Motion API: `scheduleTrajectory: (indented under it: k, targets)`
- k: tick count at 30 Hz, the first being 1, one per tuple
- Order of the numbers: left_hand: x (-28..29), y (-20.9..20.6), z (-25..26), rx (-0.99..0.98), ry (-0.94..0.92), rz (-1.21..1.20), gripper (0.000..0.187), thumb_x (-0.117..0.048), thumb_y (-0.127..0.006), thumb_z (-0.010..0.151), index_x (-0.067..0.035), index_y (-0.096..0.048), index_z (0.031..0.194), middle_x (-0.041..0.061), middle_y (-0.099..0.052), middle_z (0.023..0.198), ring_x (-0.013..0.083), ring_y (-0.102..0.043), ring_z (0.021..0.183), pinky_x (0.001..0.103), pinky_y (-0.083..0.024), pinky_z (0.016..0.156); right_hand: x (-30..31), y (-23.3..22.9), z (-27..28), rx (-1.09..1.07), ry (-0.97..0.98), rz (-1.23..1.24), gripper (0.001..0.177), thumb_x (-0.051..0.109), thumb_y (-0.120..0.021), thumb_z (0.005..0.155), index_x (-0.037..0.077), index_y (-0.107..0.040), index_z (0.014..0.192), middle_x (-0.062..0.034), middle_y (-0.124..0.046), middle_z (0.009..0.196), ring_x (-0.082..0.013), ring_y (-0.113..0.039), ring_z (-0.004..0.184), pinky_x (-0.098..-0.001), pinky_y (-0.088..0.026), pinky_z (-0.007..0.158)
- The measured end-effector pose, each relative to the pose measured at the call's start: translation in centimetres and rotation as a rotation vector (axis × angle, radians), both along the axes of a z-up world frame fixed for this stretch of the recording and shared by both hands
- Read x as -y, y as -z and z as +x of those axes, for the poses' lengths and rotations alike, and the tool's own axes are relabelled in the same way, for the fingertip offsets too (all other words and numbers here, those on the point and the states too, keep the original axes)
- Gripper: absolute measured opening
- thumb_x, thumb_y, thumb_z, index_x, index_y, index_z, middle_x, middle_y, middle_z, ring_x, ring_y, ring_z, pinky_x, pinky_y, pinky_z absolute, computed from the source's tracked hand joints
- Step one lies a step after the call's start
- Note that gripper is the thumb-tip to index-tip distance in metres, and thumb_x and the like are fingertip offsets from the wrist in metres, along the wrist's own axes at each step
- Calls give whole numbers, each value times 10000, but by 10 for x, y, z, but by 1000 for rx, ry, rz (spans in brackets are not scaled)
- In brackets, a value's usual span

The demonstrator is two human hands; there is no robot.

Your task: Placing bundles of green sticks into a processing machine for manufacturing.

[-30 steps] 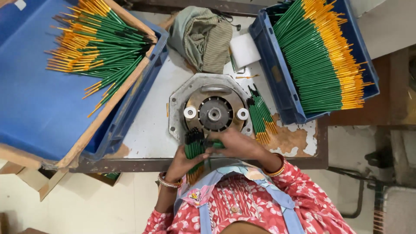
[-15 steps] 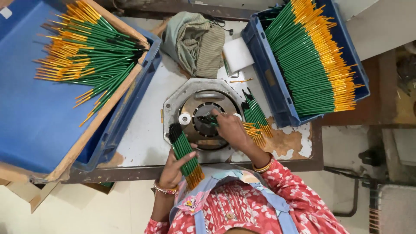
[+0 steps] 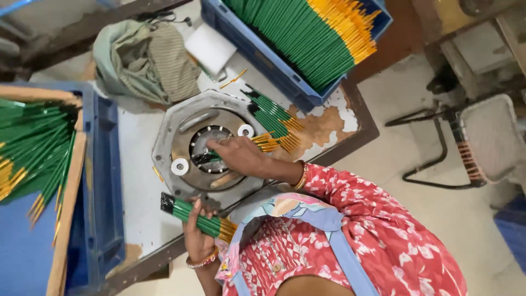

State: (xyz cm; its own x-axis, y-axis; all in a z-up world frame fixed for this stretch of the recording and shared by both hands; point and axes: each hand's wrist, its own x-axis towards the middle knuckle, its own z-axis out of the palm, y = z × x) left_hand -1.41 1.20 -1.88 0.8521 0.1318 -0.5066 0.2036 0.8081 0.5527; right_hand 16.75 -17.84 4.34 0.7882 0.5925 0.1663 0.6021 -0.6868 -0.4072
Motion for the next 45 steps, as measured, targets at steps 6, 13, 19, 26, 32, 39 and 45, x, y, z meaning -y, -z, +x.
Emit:
scheduleTrajectory:
  k: [6, 13, 19, 26, 32, 39, 45]
  targets:
    - [0, -11, 9, -90, -8, 18, 193, -92, -676, 961, -82, -578, 1127, 7, -529, 791, 149, -514, 699, 361, -498, 706, 2, -23, 3, -53, -72, 53, 404, 87, -654, 832, 76, -551, 1223, -164, -717, 857, -381, -725, 756, -490, -548, 578]
    - [9, -9, 19, -5, 50, 91, 188, -65, -682, 988, -66, -564, 1135, 26, -534, 844, 156, -497, 735, 336, -444, 700, 43, -77, 21, -465, -64, 716, 383, 260, -675, 1055, 57, -570, 1362, -65, -767, 879, -192, -771, 821, -378, -597, 714]
    - [4, -10, 15, -72, 53, 33, 192, -95, -665, 1001, -97, -571, 1169, 4, -510, 829, 148, -496, 741, 331, -478, 754, 61, 17, -28, -1434, 97, 1254, 275, 270, -735, 1029, 39, -608, 1109, -103, -714, 850, -84, -563, 594, -221, -403, 468]
    - [6, -12, 17, -48, 22, 20, 199, -27, -643, 965, -80, -549, 1132, 38, -582, 955, 172, -559, 833, 374, -506, 806, 100, 7, -35, -1487, -184, 994, 290, 275, -721, 989, 27, -596, 1074, -50, -654, 845, -130, -672, 702, -280, -599, 598]
    - [9, 3, 12, -73, 17, 16, 295, 85, -616, 891, -115, -538, 1093, 20, -608, 1023, 135, -559, 801, 340, -488, 735, 191, -81, 135, -18, 3, -56, 173, 153, -614, 1029, 80, -590, 1184, -83, -661, 823, -219, -672, 674, -357, -538, 545]
    - [19, -4, 6, -164, -23, 40, 322, 65, -648, 840, -123, -555, 1084, -3, -600, 977, 115, -549, 735, 327, -488, 689, 244, -46, 275, 727, 142, -846, 97, 253, -618, 978, 162, -651, 984, -97, -662, 1019, -272, -652, 1083, -447, -488, 869]
    - [-21, 57, -10, 59, 56, -143, 329, 80, -622, 914, -145, -537, 1138, -3, -529, 947, 114, -488, 767, 309, -447, 721, 214, 13, 303, 616, 217, -1098, 482, 274, -593, 876, 229, -590, 1355, -68, -537, 1454, -296, -447, 1364, -568, -323, 1083]
